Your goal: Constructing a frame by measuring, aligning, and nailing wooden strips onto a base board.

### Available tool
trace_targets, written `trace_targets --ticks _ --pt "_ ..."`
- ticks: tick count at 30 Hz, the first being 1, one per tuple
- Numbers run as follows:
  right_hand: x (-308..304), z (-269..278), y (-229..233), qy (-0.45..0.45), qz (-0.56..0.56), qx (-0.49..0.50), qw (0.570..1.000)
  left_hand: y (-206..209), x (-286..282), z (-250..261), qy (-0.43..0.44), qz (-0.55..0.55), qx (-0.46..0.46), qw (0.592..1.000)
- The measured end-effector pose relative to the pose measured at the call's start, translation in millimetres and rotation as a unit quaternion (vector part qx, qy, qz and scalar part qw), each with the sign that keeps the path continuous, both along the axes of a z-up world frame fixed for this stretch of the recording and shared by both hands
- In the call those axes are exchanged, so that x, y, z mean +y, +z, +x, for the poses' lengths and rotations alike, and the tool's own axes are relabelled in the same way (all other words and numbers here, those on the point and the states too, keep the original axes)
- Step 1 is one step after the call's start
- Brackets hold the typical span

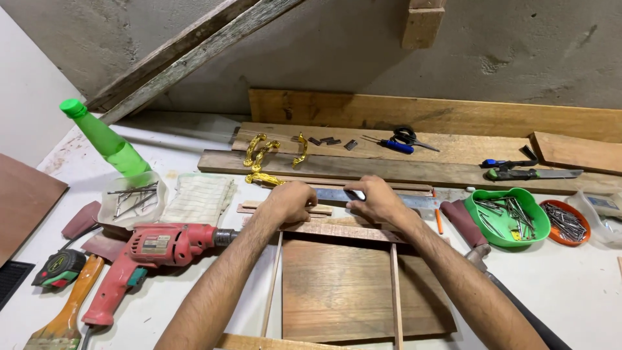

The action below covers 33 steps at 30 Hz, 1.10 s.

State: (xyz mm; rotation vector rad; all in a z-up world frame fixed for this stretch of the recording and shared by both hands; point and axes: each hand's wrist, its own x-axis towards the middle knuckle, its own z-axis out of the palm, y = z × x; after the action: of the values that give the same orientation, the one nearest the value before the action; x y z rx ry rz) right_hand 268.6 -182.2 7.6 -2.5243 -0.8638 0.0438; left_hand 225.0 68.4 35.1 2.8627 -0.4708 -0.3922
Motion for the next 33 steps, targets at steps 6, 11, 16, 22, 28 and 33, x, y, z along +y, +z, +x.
trace_targets --ticks 6,11,16,22,28,33 --pt "-2 -2 0 -0.043 -0.05 0.06 0.996 0 -3 5 0.032 -0.004 0.072 0.997" --pt "-15 7 -6 -0.012 -0.024 0.025 0.999 -4 2 7 0.005 -0.019 0.064 0.998" --pt "-26 29 18 -0.041 -0.042 0.0 0.998 12 -6 9 -0.028 -0.065 0.032 0.997" --pt "-47 81 -18 -0.03 0.006 -0.029 0.999 0 -27 34 -0.041 -0.074 -0.03 0.996" --pt "-53 90 -25 -0.042 -0.044 -0.065 0.996 -19 -41 55 -0.088 -0.127 -0.098 0.983" --pt "-46 43 17 -0.051 0.078 0.085 0.992 -22 -49 50 -0.114 -0.155 -0.148 0.97"
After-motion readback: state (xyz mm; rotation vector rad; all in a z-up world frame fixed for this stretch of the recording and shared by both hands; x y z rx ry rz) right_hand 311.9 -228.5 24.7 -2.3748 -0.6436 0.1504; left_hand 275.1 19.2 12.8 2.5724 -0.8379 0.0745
